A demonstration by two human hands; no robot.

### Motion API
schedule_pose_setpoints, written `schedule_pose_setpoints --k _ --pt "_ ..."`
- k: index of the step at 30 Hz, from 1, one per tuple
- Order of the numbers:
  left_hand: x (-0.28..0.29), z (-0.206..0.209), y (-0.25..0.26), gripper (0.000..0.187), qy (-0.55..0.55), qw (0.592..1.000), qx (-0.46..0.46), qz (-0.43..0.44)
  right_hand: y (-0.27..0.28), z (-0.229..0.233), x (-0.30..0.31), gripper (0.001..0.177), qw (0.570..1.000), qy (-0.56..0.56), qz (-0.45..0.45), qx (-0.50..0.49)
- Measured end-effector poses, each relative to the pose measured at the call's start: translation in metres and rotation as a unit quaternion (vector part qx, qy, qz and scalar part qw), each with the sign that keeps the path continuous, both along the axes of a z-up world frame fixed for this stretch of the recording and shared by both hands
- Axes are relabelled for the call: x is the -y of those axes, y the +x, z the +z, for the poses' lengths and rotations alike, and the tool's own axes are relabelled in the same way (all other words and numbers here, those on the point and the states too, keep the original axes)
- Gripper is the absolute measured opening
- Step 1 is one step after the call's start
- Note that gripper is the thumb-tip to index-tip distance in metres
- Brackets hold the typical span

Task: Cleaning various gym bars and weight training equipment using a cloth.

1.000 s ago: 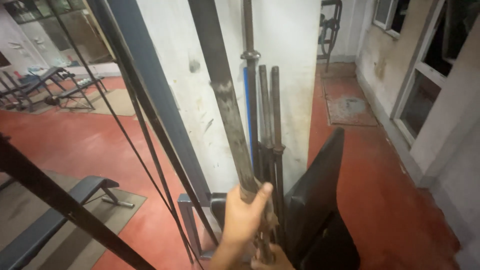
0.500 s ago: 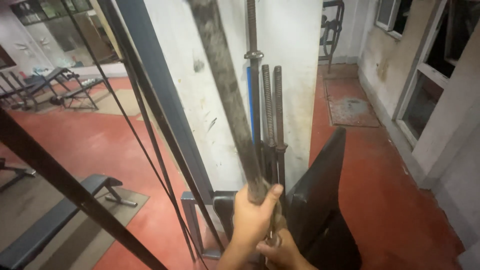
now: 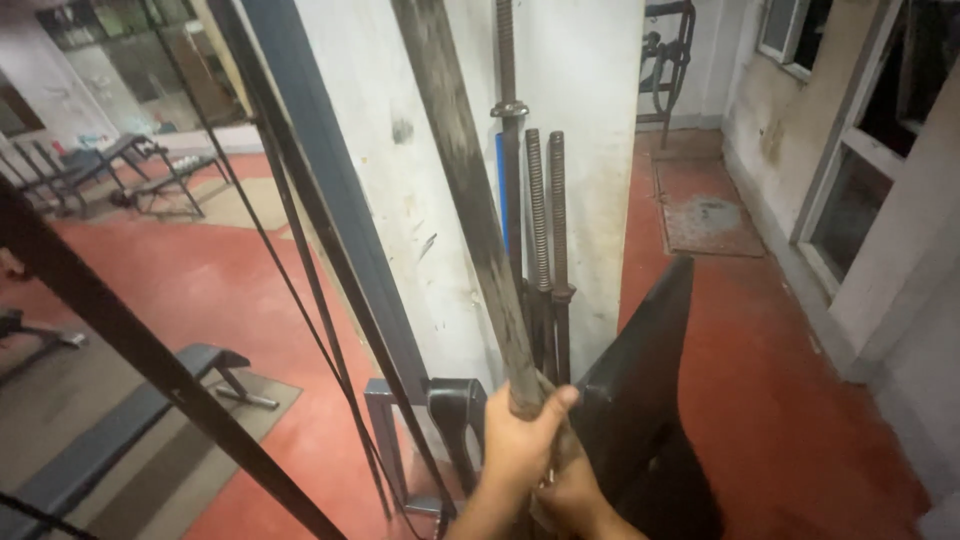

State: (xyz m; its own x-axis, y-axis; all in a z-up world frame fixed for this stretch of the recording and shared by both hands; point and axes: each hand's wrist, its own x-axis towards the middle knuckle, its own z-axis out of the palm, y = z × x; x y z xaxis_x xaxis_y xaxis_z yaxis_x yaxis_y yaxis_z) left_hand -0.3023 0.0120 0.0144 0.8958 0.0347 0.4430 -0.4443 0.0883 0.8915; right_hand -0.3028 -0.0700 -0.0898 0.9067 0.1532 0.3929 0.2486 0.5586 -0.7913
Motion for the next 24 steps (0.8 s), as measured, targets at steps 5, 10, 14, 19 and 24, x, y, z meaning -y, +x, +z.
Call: schedule_pose_setpoints --k 5,10,14,19,24 --pt "0.002 0.030 -0.011 0.032 0.002 1.000 0.009 0.019 0.036 -0.110 0.021 0.093 0.998 -0.065 -0.015 -0.003" --pt "0.005 0.054 -0.023 0.028 -0.052 0.994 -0.095 -0.022 0.060 -0.233 0.034 0.027 0.954 -0.297 -0.037 -0.014" --pt "0.009 0.004 -0.011 0.027 -0.105 0.986 -0.106 -0.078 0.037 -0.195 0.035 0.026 0.951 -0.302 -0.043 -0.059" --pt "0.013 -0.014 -0.007 0.033 -0.022 0.996 -0.086 -0.024 -0.006 -0.027 0.016 0.040 0.967 -0.186 -0.125 -0.118" --pt "0.012 -0.009 -0.002 0.031 -0.001 0.999 -0.054 -0.008 0.027 -0.208 0.041 0.038 0.958 -0.244 -0.063 -0.136"
